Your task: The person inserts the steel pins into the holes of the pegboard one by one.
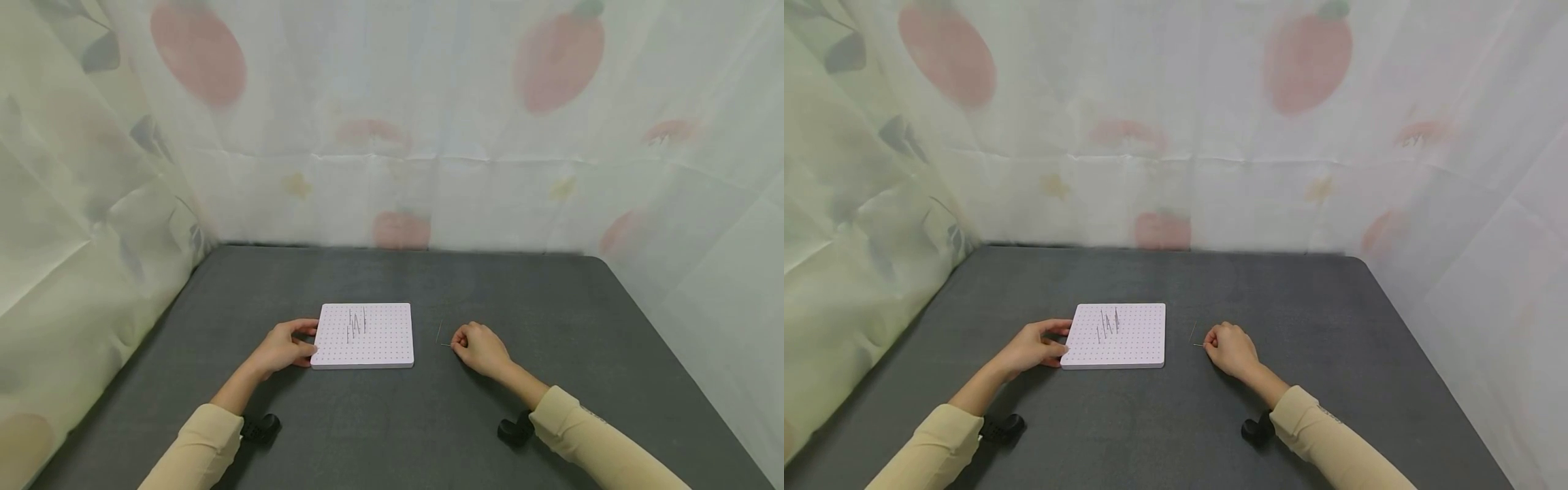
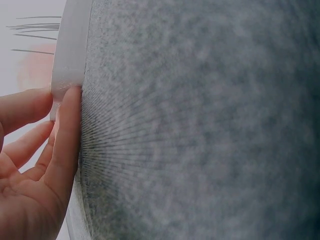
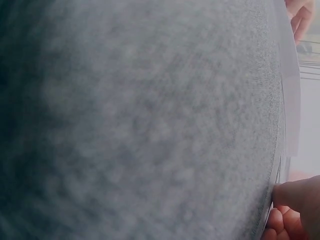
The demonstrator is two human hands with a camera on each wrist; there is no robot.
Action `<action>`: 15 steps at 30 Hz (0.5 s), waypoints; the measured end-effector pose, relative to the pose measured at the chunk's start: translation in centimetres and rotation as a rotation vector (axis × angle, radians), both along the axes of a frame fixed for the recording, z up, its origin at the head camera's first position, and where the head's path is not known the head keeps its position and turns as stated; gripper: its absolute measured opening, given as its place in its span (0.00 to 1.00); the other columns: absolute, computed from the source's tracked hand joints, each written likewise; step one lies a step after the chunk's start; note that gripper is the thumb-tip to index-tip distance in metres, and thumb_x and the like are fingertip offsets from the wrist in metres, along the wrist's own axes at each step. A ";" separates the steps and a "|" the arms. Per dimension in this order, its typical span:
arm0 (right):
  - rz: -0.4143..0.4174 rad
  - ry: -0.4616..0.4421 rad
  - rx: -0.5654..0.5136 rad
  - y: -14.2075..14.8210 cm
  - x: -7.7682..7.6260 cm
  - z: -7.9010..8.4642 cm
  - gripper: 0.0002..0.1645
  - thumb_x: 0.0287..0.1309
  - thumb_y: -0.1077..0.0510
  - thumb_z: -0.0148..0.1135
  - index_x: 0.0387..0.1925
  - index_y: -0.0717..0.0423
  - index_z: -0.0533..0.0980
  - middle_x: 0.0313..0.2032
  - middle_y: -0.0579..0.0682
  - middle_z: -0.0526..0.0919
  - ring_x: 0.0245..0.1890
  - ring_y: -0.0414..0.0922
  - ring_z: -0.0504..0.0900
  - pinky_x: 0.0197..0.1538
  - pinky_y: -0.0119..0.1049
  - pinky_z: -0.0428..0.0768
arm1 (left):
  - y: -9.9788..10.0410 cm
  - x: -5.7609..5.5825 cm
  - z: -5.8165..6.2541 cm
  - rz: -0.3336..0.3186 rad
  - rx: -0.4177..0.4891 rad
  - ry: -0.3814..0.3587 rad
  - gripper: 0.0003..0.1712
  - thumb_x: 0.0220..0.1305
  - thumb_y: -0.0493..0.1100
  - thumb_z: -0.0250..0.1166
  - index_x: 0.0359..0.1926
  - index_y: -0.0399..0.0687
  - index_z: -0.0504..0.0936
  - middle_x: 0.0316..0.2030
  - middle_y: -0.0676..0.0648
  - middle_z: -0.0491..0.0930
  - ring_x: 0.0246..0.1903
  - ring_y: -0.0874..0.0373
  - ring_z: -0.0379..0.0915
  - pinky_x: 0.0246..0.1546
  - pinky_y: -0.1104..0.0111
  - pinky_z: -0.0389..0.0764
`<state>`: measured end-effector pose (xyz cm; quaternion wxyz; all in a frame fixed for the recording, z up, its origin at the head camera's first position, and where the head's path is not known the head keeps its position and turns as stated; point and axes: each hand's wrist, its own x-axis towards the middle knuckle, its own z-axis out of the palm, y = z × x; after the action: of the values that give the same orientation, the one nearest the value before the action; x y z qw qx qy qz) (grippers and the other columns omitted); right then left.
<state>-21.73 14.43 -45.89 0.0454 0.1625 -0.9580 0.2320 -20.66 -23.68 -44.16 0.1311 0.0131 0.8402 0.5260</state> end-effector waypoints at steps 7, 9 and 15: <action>-0.006 -0.006 0.000 0.0 -0.1 0.0 0.07 0.52 0.59 0.64 0.21 0.48 0.78 0.22 0.43 0.71 0.21 0.37 0.66 0.25 0.30 0.67 | 0.0 -0.1 0.0 0.000 -0.001 0.008 0.33 0.54 0.30 0.63 0.63 0.37 0.65 0.53 0.34 0.68 0.34 0.55 0.77 0.29 0.63 0.83; -0.005 -0.005 -0.003 0.0 -0.1 0.0 0.07 0.52 0.60 0.64 0.21 0.49 0.78 0.22 0.43 0.71 0.21 0.37 0.66 0.24 0.30 0.67 | 0.0 -0.1 0.0 0.010 -0.001 0.007 0.33 0.54 0.30 0.63 0.63 0.37 0.65 0.53 0.35 0.68 0.33 0.55 0.77 0.29 0.63 0.83; 0.007 -0.002 -0.012 0.1 -0.2 -0.1 0.07 0.53 0.60 0.63 0.21 0.49 0.78 0.22 0.44 0.71 0.21 0.37 0.66 0.25 0.31 0.67 | -0.1 -0.2 -0.1 0.006 -0.003 0.011 0.33 0.54 0.30 0.63 0.63 0.37 0.65 0.53 0.35 0.68 0.33 0.55 0.78 0.29 0.63 0.83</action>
<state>-21.91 14.55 -45.95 0.0446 0.1656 -0.9561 0.2378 -20.82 -23.76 -44.24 0.1249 0.0134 0.8418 0.5250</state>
